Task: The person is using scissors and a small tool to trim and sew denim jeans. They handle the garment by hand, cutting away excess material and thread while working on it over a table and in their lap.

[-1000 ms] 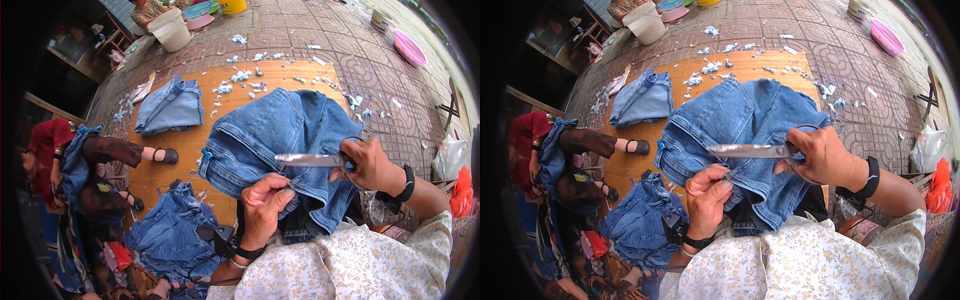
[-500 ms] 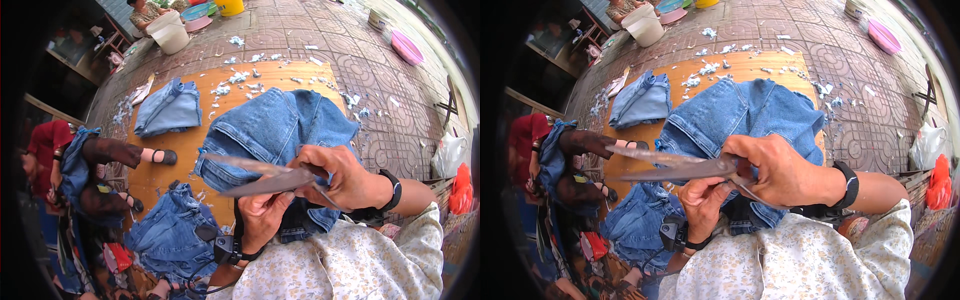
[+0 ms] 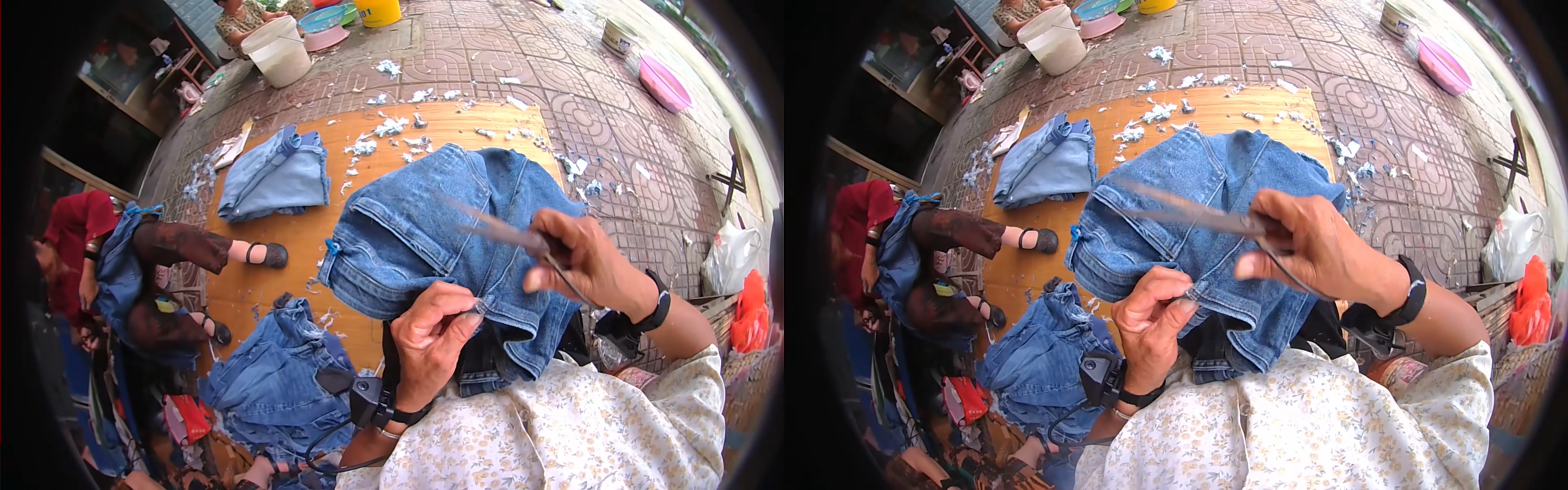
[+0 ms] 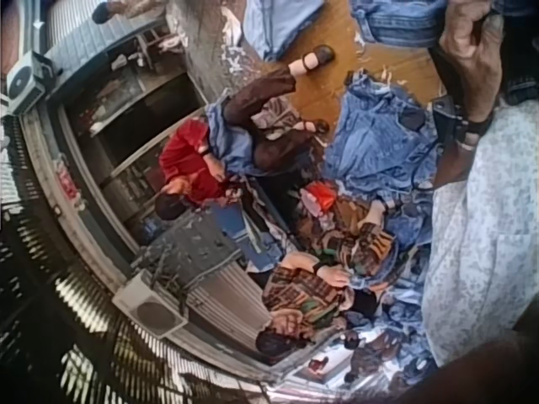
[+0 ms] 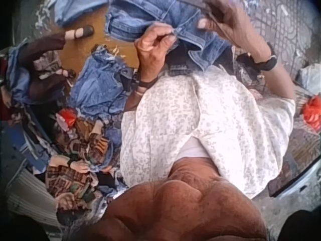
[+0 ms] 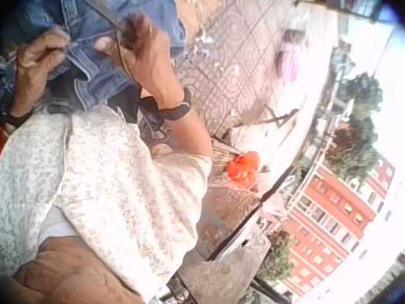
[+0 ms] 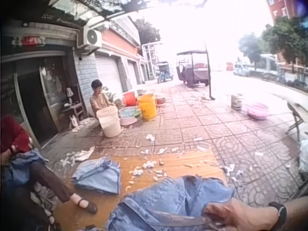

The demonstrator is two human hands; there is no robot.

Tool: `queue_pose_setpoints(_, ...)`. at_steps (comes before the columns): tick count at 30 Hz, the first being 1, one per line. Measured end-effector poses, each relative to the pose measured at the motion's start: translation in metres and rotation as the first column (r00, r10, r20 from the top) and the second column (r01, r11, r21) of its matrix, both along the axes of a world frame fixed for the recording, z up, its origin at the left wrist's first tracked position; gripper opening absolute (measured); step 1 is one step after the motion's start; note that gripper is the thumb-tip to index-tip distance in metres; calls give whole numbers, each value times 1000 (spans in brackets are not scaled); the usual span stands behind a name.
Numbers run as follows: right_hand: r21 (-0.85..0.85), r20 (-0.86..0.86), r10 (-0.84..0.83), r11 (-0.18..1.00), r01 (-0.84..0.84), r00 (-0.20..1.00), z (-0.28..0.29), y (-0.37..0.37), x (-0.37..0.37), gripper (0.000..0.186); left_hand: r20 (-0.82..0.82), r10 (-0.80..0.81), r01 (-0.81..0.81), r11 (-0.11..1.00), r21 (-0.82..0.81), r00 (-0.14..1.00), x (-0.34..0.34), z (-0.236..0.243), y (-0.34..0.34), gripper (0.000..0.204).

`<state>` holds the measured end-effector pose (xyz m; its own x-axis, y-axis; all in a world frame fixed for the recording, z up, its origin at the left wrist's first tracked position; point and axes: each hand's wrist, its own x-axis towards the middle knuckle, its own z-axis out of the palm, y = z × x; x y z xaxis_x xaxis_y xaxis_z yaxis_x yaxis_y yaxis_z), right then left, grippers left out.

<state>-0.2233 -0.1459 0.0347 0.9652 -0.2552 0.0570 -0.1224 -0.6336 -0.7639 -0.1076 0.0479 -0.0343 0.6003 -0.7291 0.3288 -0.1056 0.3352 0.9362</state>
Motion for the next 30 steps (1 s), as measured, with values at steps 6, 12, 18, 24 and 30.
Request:
queue_pose_setpoints(6,-366,-31,160,917,-160,987,-4,2,-22,58,-116,-8,7,1000,-10,993,-4,-5,-1,12)
queue_pose_setpoints(12,-510,-45,122,851,-128,992,-11,8,-21,58,-131,-11,6,999,-39,991,-4,-14,3,12)
queue_pose_setpoints(18,-537,-54,76,838,-93,996,-12,12,-24,57,-219,-7,-2,999,-42,976,-7,-15,2,13)
queue_pose_setpoints(24,-557,-114,74,821,-126,991,-4,14,-26,56,-192,15,-19,1000,-18,981,-5,-21,3,14)
queue_pose_setpoints(30,-622,-57,98,775,-112,994,-5,15,-21,52,-178,31,-34,999,-13,983,-5,-21,2,13)
